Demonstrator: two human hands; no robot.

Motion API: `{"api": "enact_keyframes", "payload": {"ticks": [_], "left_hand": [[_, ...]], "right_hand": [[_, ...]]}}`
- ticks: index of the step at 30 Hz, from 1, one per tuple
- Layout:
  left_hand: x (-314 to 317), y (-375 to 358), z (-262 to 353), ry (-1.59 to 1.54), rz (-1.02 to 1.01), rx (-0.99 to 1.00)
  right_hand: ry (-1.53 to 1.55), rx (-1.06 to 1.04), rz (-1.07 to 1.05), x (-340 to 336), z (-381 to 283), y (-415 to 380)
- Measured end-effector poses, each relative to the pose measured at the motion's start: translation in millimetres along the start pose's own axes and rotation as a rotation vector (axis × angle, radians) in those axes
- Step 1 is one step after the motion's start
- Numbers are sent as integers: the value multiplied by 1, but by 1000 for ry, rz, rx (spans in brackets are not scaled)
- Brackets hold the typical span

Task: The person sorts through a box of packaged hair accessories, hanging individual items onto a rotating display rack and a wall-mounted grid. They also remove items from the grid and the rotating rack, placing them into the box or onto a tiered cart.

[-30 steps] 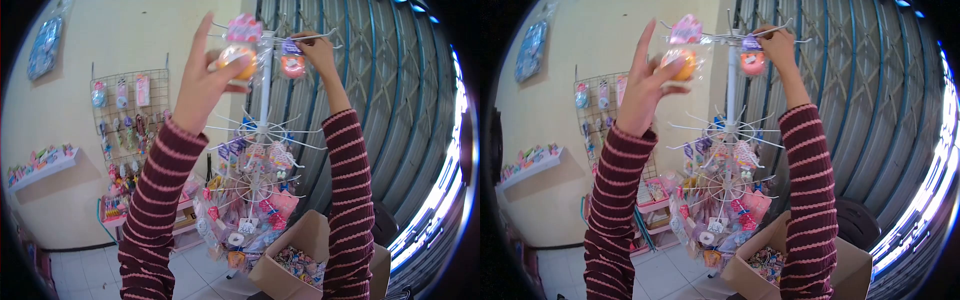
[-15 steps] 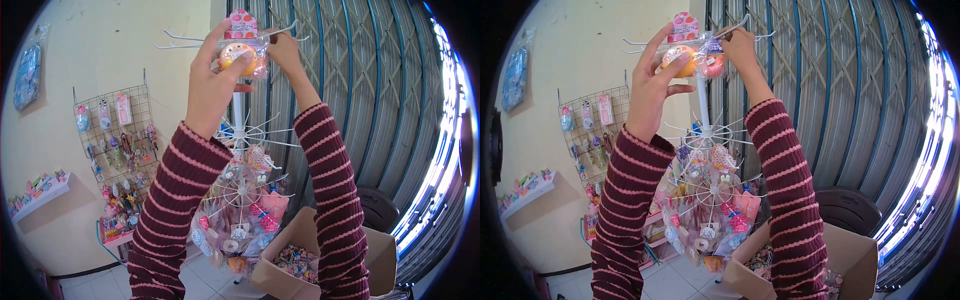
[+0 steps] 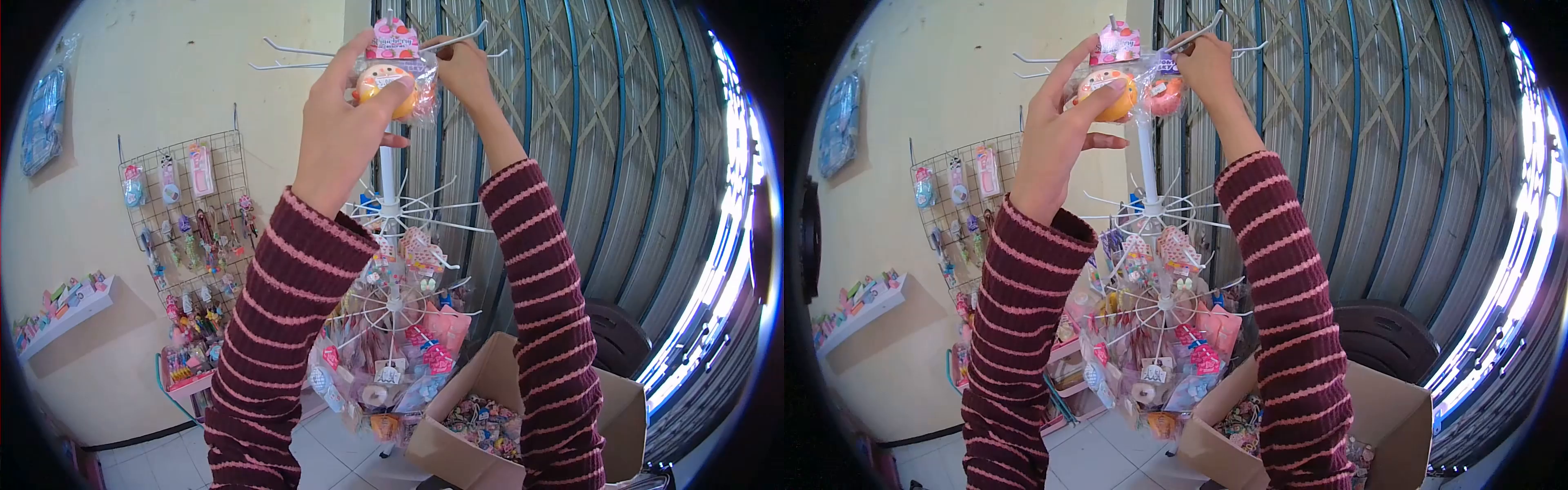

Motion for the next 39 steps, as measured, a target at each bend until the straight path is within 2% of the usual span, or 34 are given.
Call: {"api": "enact_keyframes", "payload": {"ticks": [2,9,11,12,13,14,15,17,18,19,21,23,25,26,28,29,31,32,33,35,36,38,39], "left_hand": [[-2,1,-8,45,3,-23],[-13,31,-59,147,3,8],[-26,41,-71,340,104,79],[-31,46,-79,431,115,99],[-36,51,-89,520,123,120],[-42,57,-89,576,127,279],[-43,57,-91,623,130,438],[-42,50,-90,823,187,393],[-45,46,-89,815,173,491],[-45,44,-89,740,133,407],[-28,7,-70,645,138,429],[5,-47,-34,550,197,507],[32,-99,-10,420,240,563],[45,-120,-15,419,229,534],[53,-168,-32,-290,92,482],[67,-191,-47,-644,30,438],[126,-252,-96,-587,551,498],[143,-265,-120,-582,547,478],[210,-265,-125,-52,67,426],[285,-304,-227,-216,64,-299],[307,-336,-274,-302,-37,-540],[346,-401,-340,-80,-371,-786],[359,-431,-354,138,-664,-698]], "right_hand": [[-18,-5,8,1,0,-1],[196,22,32,-6,4,-15],[71,-73,-56,-9,3,-26],[43,-37,-68,-13,11,-32],[67,-117,16,-26,10,-39],[87,-194,97,-46,12,-50],[53,-150,81,-63,24,-61],[-31,-291,-156,-88,19,-91],[-29,-304,-226,-109,24,-110],[-23,-317,-301,-130,28,-134],[-14,-56,-612,-157,55,-191],[75,116,-871,-191,73,-255],[181,27,-971,-232,83,-307],[187,54,-986,-248,93,-322],[337,289,-1291,-259,117,-375],[341,308,-1295,-265,127,-385],[403,512,-1256,-276,155,-405],[379,544,-1233,-279,166,-415],[386,558,-1234,-281,176,-425],[345,616,-1310,-281,199,-457],[361,671,-1302,-278,210,-474],[367,776,-1285,-271,234,-520],[356,824,-1279,-267,245,-547]]}}
Point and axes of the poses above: each hand's wrist, its own y-axis towards the middle knuckle, its own x-axis out of the palm, z = x × y, the point moved 10 cm from there along y, towards the middle knuckle, and after that the axes turned 12 degrees about -y, right-handed, at the moved point
